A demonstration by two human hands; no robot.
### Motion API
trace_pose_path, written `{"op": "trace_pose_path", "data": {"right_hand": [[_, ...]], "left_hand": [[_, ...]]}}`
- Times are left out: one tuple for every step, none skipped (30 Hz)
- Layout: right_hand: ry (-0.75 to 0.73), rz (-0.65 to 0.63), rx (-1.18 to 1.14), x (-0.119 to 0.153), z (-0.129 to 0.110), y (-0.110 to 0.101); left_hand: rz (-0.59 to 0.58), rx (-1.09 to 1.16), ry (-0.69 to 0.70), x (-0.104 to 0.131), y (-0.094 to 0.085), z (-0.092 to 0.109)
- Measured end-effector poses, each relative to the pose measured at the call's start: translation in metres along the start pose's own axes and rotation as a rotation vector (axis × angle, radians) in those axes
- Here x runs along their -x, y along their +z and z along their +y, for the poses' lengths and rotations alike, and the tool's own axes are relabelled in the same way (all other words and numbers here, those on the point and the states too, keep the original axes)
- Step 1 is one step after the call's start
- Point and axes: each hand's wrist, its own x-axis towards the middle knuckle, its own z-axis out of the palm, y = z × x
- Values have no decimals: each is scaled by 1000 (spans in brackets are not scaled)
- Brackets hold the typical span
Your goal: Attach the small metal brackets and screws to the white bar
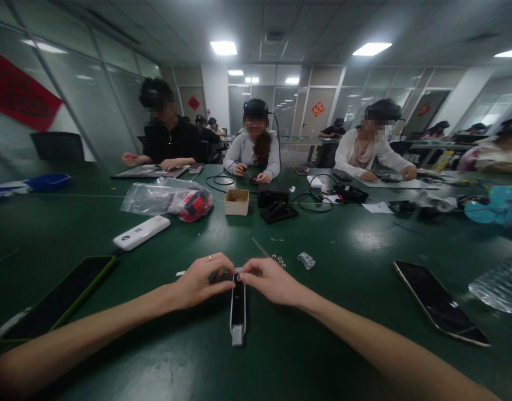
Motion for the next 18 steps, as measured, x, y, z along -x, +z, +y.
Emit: {"op": "trace_pose_path", "data": {"right_hand": [[4,-2,-5,0,0,1],[9,-7,-7,0,-1,1],[11,-13,-9,0,-1,2],[10,-21,-14,1,-2,2],[8,-29,-20,1,-2,2],[6,-33,-26,1,-2,2],[4,-37,-31,1,-2,3],[4,-39,-35,1,-2,3],[5,-41,-38,1,-2,2],[6,-43,-39,2,-3,2],[8,-48,-37,2,-4,2],[7,-52,-33,2,-4,1],[2,-54,-27,2,-5,0],[-5,-56,-22,2,-6,0],[-12,-57,-21,2,-6,-1],[-20,-58,-26,2,-6,-1],[-27,-58,-33,2,-6,-1],[-30,-59,-42,2,-6,-1]], "left_hand": [[9,5,13,0,0,0],[18,9,26,0,1,0],[27,14,40,0,1,0],[32,19,54,0,1,0],[35,26,67,0,1,0],[34,30,79,0,2,0],[35,34,90,0,2,0],[35,34,100,0,2,-1],[37,33,110,0,2,-1],[40,30,116,0,3,-2],[43,27,120,1,4,-2],[47,24,123,1,4,-3],[50,22,124,1,5,-4],[52,22,124,1,5,-5],[54,22,124,1,5,-5],[53,22,124,1,5,-5],[54,22,123,1,5,-5],[52,21,120,1,5,-5]]}}
